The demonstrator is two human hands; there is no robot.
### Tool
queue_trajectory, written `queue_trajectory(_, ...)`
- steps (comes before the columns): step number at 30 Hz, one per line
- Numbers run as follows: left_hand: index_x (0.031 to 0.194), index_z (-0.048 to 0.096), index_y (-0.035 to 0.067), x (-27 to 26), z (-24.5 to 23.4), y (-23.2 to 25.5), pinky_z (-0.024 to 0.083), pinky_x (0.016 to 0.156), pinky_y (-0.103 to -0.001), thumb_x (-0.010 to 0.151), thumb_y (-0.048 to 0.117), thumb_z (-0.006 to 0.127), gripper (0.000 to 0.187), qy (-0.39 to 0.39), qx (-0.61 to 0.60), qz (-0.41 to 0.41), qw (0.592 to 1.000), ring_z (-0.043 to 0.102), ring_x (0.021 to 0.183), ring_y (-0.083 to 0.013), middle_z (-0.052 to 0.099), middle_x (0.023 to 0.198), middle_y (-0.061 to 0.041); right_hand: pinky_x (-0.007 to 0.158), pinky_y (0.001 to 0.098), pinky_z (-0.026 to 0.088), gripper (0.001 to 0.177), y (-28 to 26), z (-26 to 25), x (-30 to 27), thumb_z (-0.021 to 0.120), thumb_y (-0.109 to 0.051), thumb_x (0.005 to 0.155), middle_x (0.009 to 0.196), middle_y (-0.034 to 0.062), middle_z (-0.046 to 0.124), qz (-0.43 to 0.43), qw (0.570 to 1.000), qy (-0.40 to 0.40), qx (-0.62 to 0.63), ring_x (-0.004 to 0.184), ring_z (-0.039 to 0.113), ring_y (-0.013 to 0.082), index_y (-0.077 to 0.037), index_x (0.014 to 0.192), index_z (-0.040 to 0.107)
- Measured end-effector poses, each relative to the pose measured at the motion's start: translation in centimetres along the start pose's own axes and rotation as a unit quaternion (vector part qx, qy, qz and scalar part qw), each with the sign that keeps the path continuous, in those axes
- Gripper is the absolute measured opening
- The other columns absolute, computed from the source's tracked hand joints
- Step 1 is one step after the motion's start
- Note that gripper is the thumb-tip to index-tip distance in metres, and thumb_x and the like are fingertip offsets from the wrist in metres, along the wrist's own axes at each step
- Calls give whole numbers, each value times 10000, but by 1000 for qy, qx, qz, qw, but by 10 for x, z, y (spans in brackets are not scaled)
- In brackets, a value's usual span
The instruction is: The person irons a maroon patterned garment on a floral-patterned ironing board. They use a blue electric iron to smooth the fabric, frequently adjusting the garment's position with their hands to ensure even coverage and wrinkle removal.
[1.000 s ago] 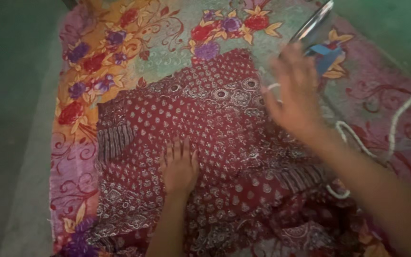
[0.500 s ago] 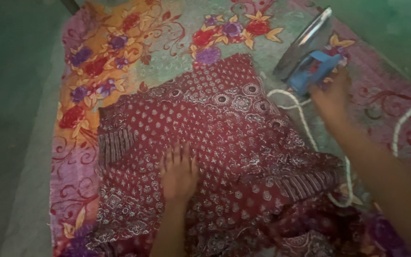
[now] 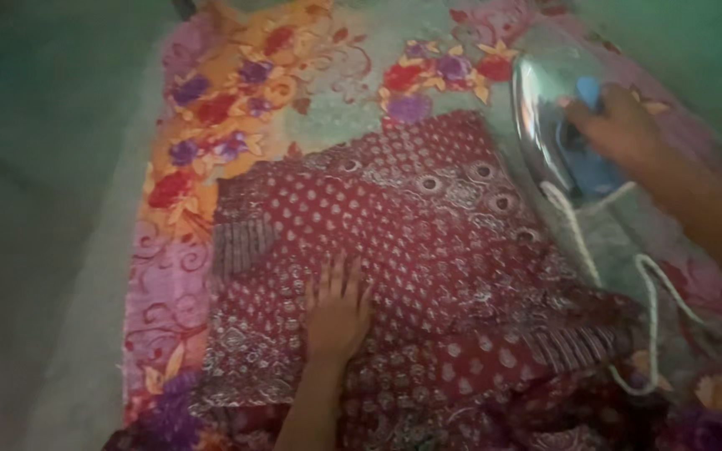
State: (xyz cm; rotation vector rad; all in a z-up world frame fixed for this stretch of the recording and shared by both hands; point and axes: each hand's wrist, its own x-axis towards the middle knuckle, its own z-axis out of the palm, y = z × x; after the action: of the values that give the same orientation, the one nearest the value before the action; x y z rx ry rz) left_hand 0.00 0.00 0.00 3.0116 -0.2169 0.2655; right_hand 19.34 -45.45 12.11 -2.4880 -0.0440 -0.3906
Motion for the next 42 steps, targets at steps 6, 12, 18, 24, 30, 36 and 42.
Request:
queue_trajectory(6,1490,451,162,-54,-32,-79,304,1201,-484,1010,412,444,541,11,27,-103,994,432,1429,-284,410,1591,-86,789,512,550,599,-122,26,-18,573,-603,972,886,217,719,-170,957,-127,-199,816,706,387,-26,1015,729)
queue_trajectory(12,1481,440,86,-88,-32,-129,280,1159,-505,968,389,454,596,52,46,-119,990,412,1409,-278,397,1591,-98,813,527,551,422,-221,135,-82,640,-501,839,912,173,739,-320,859,-335,-219,862,725,370,-139,1018,762)
queue_trajectory(18,1482,419,50,-92,-26,-133,214,1180,-509,974,339,433,584,45,31,-166,985,328,1464,-282,390,1567,-124,824,514,560,457,-236,196,-101,713,-544,786,924,158,743,-294,871,-324,-222,911,715,368,-135,986,757)
queue_trajectory(24,1447,475,37,-95,-37,-129,230,1215,-475,949,257,443,545,77,13,-174,982,352,1480,-280,423,1563,-132,858,498,570,477,-265,214,-75,708,-546,839,972,167,742,-241,889,-287,-265,940,727,361,-95,995,735)
queue_trajectory(30,1424,498,1,-93,-35,-132,256,1198,-494,891,170,509,559,89,-45,-186,978,394,1428,-300,467,1528,-150,666,418,627,404,-297,211,-99,659,-497,892,858,117,755,-210,876,-327,-287,764,753,259,-98,910,723)
queue_trajectory(36,1415,512,35,-98,-32,-138,284,1216,-430,805,52,571,613,90,-90,-168,978,415,1434,-299,483,1528,-147,587,351,595,381,-313,201,-153,659,-516,903,765,62,709,-254,836,-385,-296,621,682,163,-141,880,719)
queue_trajectory(42,1452,479,-11,-99,-37,-147,280,1174,-445,733,27,639,738,51,-95,-135,985,431,1386,-337,486,1509,-209,551,330,612,365,-304,177,-201,566,-486,968,753,32,686,-268,801,-443,-300,607,671,128,-148,921,697)
